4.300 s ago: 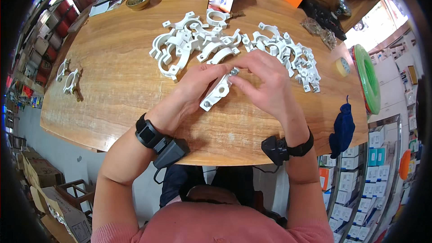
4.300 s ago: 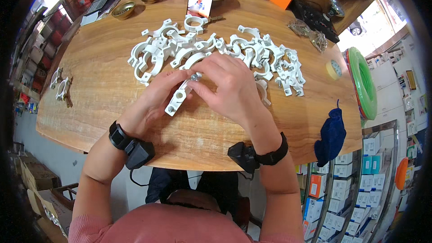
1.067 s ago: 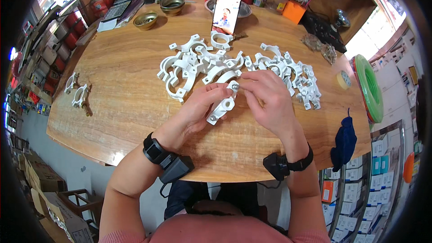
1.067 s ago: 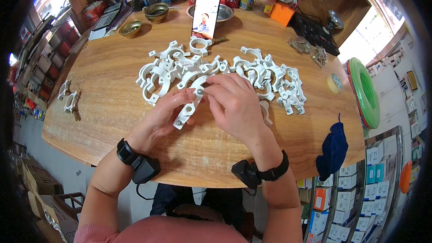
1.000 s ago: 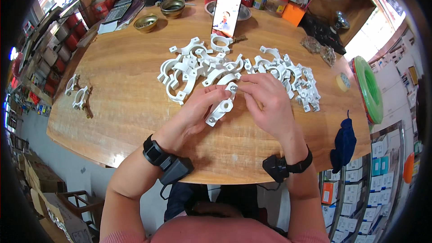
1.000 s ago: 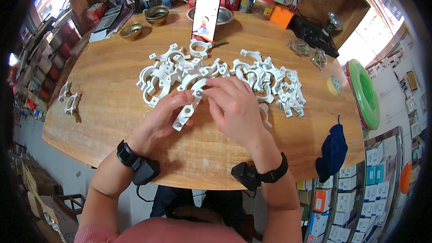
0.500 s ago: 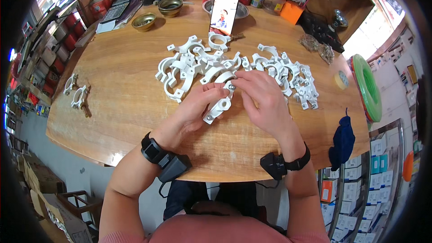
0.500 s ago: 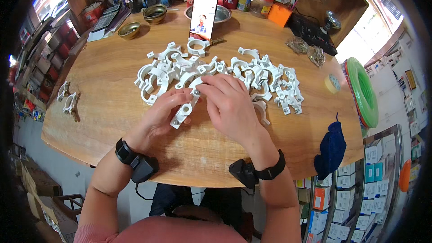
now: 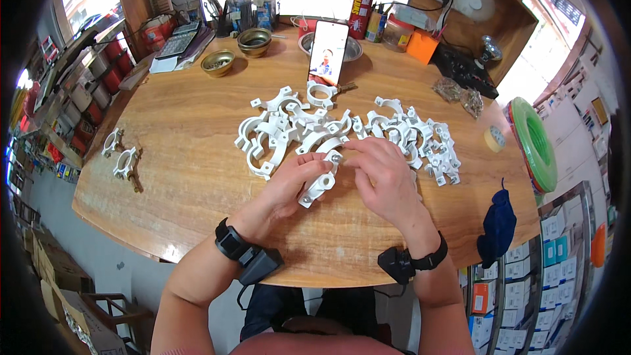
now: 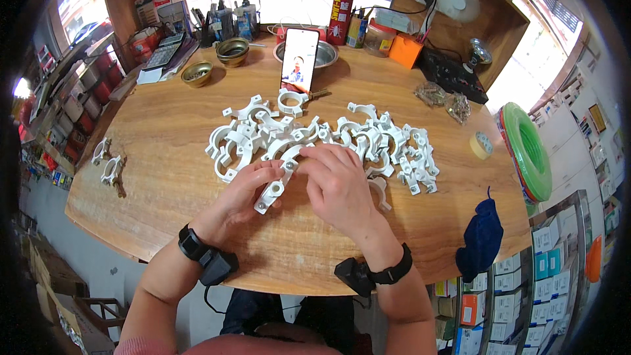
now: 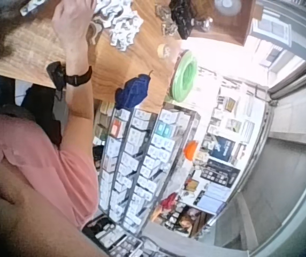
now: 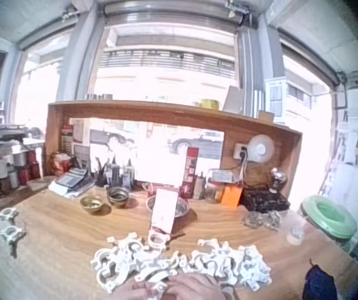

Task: The person assembles white plastic hardware clamps by hand on a wooden table, inserting small metal screws into pre-drilled holes and then placing a larger brass-colored fitting into one of the clamps.

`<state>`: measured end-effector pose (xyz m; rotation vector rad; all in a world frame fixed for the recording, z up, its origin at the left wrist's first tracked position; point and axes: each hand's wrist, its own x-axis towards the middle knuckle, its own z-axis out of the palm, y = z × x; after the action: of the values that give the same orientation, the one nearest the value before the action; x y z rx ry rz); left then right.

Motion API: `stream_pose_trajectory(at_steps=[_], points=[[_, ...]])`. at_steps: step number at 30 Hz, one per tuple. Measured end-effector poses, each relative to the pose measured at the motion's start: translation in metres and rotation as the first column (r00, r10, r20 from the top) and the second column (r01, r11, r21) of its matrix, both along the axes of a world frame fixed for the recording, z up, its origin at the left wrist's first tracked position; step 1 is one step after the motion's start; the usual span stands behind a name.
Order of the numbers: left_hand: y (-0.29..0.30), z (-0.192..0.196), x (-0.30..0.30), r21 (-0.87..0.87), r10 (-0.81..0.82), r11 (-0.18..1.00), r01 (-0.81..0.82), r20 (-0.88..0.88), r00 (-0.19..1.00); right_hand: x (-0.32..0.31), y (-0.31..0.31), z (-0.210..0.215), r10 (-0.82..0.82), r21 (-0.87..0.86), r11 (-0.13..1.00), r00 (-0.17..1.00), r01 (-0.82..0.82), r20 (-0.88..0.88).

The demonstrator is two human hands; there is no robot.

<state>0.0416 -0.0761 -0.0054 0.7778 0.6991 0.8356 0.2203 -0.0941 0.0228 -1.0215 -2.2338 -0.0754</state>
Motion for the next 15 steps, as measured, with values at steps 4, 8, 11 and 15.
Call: stream_pose_trajectory(at_steps=[4,8,11,15], points=[[0.003,-0.006,0.002,0.035,-0.016,0.999,0.017,-0.014,1.0,-0.003,0.007,-0.006,-0.013,0.012,1.0,0.997,0.014,-0.073],[0.007,-0.002,0.001,0.043,-0.042,0.998,0.042,0.015,0.999,0.001,0.008,0.0,-0.007,0.021,1.0,0.999,0.008,-0.041],[0.003,-0.002,0.001,0.014,-0.027,1.0,0.027,-0.013,1.0,0.0,0.006,-0.005,-0.026,0.01,1.0,0.999,0.027,-0.039],[0.005,-0.007,0.0,0.043,-0.057,0.997,0.058,-0.014,0.998,-0.002,0.006,-0.008,-0.014,0.028,0.999,0.997,0.016,-0.08]])
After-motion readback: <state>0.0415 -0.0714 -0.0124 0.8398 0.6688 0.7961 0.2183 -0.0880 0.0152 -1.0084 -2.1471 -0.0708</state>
